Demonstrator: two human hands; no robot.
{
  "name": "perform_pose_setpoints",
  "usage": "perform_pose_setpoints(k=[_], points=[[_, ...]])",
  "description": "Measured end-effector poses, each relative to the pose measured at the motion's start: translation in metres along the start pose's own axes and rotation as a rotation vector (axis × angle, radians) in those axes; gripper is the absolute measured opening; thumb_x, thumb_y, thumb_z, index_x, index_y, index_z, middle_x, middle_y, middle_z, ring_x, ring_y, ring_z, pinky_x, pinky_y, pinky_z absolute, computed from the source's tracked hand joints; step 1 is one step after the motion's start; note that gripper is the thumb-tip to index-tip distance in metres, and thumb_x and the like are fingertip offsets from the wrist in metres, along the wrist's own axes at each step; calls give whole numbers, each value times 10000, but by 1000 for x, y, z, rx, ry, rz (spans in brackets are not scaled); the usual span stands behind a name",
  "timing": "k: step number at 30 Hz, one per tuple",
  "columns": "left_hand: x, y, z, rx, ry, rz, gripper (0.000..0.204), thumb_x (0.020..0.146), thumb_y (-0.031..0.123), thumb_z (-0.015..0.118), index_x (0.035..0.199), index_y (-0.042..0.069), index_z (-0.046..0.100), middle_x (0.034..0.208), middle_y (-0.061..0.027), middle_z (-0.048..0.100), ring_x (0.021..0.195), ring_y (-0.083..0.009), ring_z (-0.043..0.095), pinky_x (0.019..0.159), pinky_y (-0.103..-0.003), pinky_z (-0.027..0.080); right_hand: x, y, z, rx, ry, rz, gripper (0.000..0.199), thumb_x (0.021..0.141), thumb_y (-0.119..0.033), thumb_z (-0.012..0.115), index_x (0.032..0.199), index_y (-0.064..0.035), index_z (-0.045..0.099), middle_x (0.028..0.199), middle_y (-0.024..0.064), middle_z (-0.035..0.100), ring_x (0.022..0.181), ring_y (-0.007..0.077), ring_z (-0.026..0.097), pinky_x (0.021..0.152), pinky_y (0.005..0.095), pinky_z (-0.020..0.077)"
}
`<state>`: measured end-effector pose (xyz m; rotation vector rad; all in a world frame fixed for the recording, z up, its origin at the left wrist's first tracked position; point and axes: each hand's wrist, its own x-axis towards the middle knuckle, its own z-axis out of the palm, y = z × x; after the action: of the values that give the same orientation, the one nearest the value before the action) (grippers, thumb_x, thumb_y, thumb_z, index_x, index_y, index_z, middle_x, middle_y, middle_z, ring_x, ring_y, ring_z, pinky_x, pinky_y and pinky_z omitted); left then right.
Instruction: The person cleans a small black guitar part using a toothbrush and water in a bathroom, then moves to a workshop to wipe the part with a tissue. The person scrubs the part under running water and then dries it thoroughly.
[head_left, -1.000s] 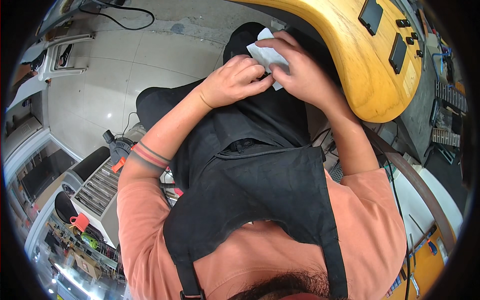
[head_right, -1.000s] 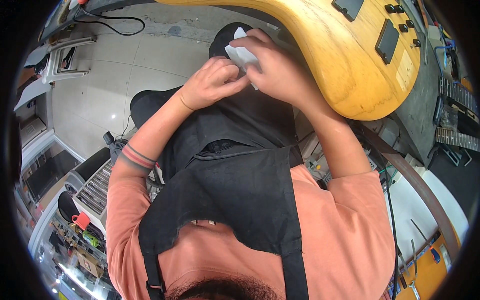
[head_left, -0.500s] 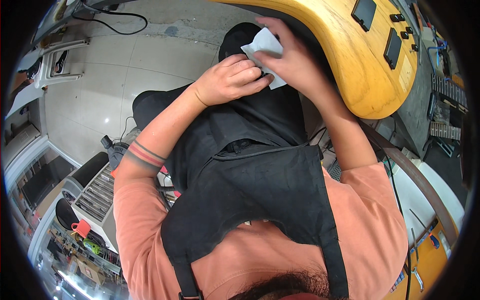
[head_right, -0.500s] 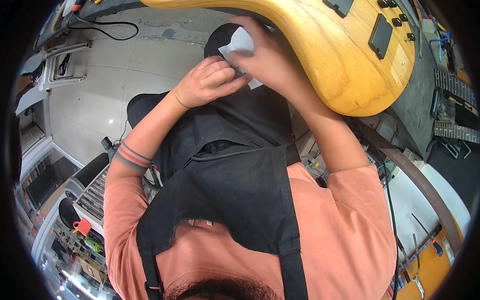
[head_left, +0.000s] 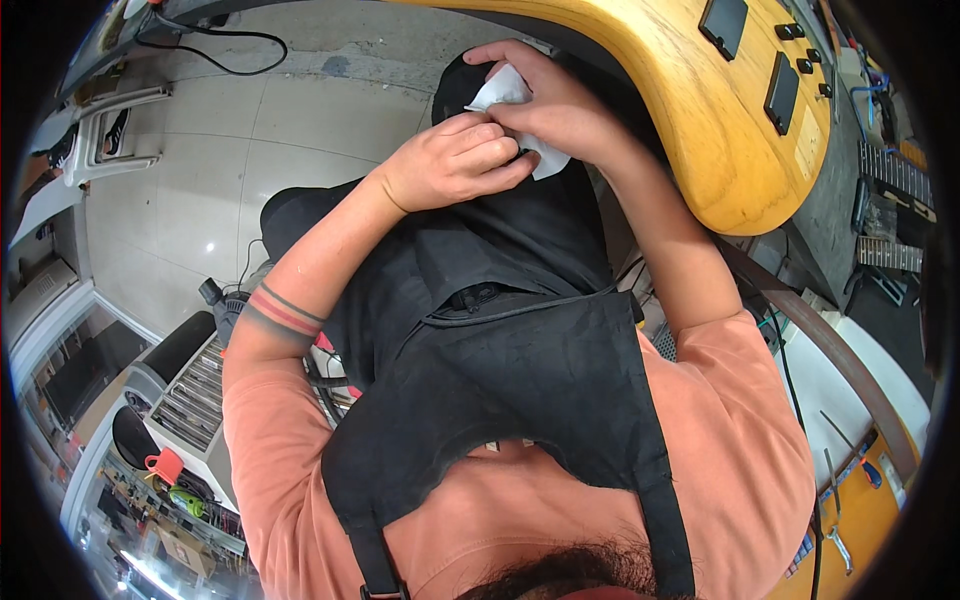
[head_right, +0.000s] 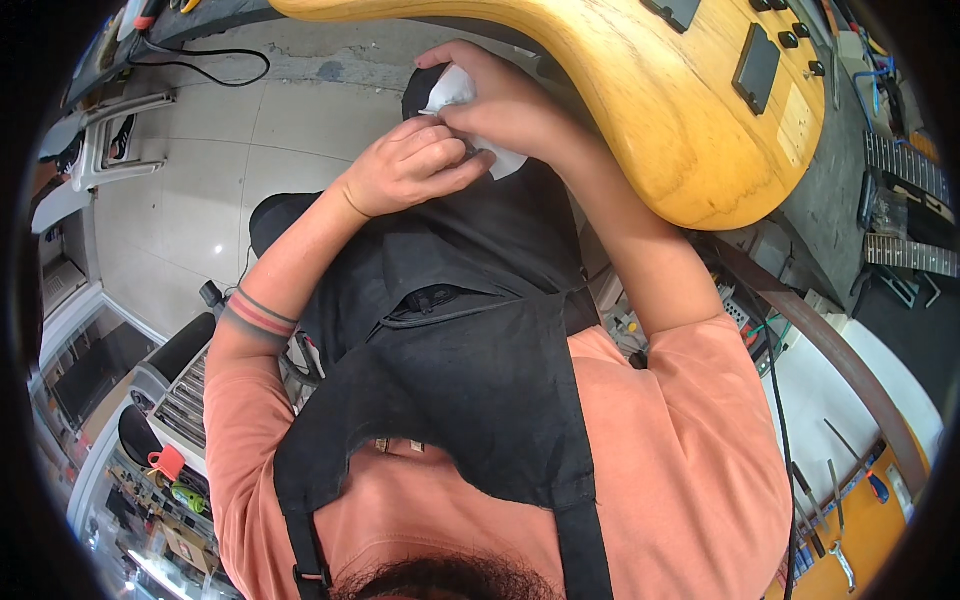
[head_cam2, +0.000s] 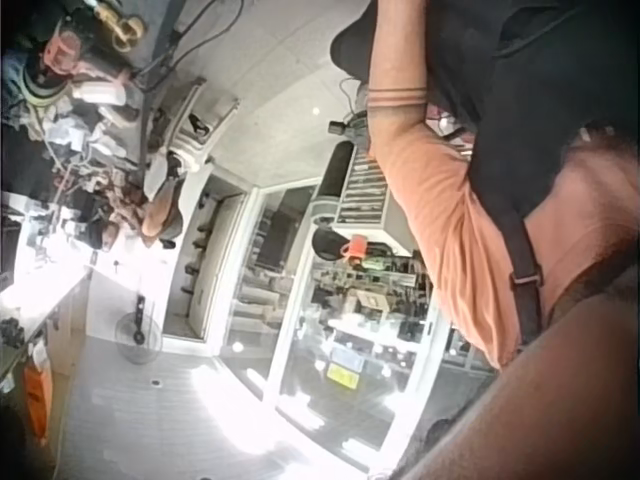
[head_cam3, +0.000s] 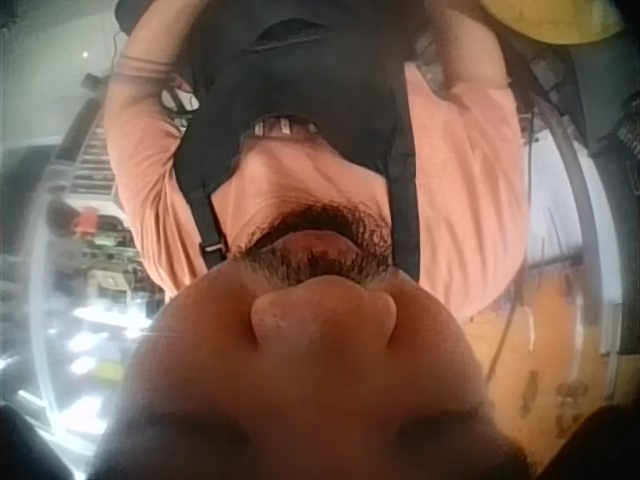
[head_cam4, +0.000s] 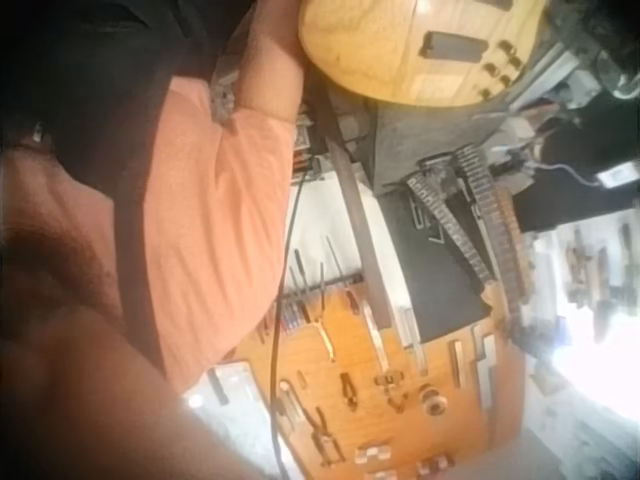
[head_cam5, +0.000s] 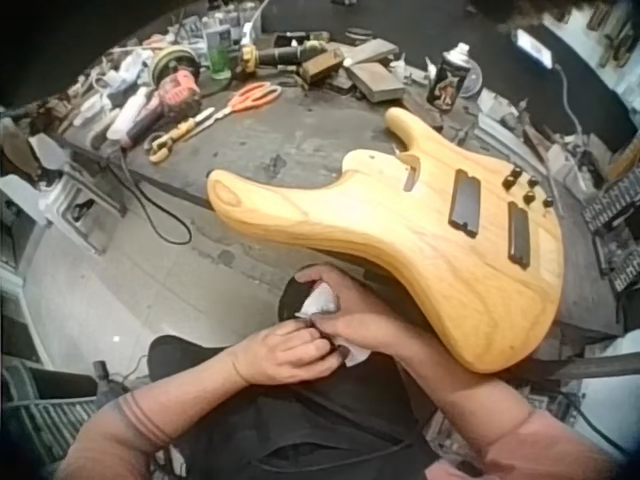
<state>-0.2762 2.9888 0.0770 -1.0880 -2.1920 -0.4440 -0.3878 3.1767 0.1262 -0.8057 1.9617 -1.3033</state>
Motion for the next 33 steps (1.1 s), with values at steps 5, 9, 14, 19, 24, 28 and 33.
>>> perform_pose_setpoints(k=[5,9,14,19,24,28,33], points=[[-1,1,-3,22,14,-7,421,805,136,786,1221,195,784,1087,-29,564,1006,-242,662,937,-384,606,-3,-3,-6,-137,-72,92,717,916,-139,752,1593,-141,514,1166,108,690,1059,210,671,951,346,551],[-3,2,-23,-36,-5,-119,452,830,136,804,1276,204,779,1145,-39,580,1099,-264,655,1019,-401,580,-8,-3,-7,-162,-55,96,697,919,-133,733,1582,-140,520,1232,168,707,1082,267,706,942,385,567],[-8,51,-39,-523,354,-1137,708,933,114,872,1564,91,551,1306,-79,576,1222,-229,628,1076,-401,549,-16,-5,7,112,16,77,599,964,-87,701,1546,-77,556,1175,108,704,1031,170,688,928,334,564],[2,67,-61,-1411,563,-1419,660,1103,177,710,1645,28,363,1319,-110,681,1183,-171,656,1035,-348,550,-26,-49,38,252,88,4,488,1008,-78,710,1482,-20,611,1153,68,712,1029,129,680,916,300,563],[13,75,-94,-1100,444,-1378,616,1091,107,675,1626,40,376,1307,-105,677,1161,-145,650,1009,-331,533,-33,-77,48,327,54,22,301,1029,-107,742,1308,-6,689,1086,28,721,975,92,674,879,272,559],[22,82,-114,-881,355,-1403,580,1076,124,669,1586,36,405,1219,-81,698,1109,-128,649,955,-305,522,-36,-89,48,142,65,11,208,1021,-126,754,1183,-7,701,1045,13,719,951,77,665,854,265,544],[17,87,-109,-808,378,-1381,519,1071,134,656,1534,28,448,1104,-47,696,1002,-102,630,883,-284,502,-43,-95,57,142,60,-14,192,1013,-108,759,1150,6,688,1052,24,713,1007,91,661,906,272,528]])
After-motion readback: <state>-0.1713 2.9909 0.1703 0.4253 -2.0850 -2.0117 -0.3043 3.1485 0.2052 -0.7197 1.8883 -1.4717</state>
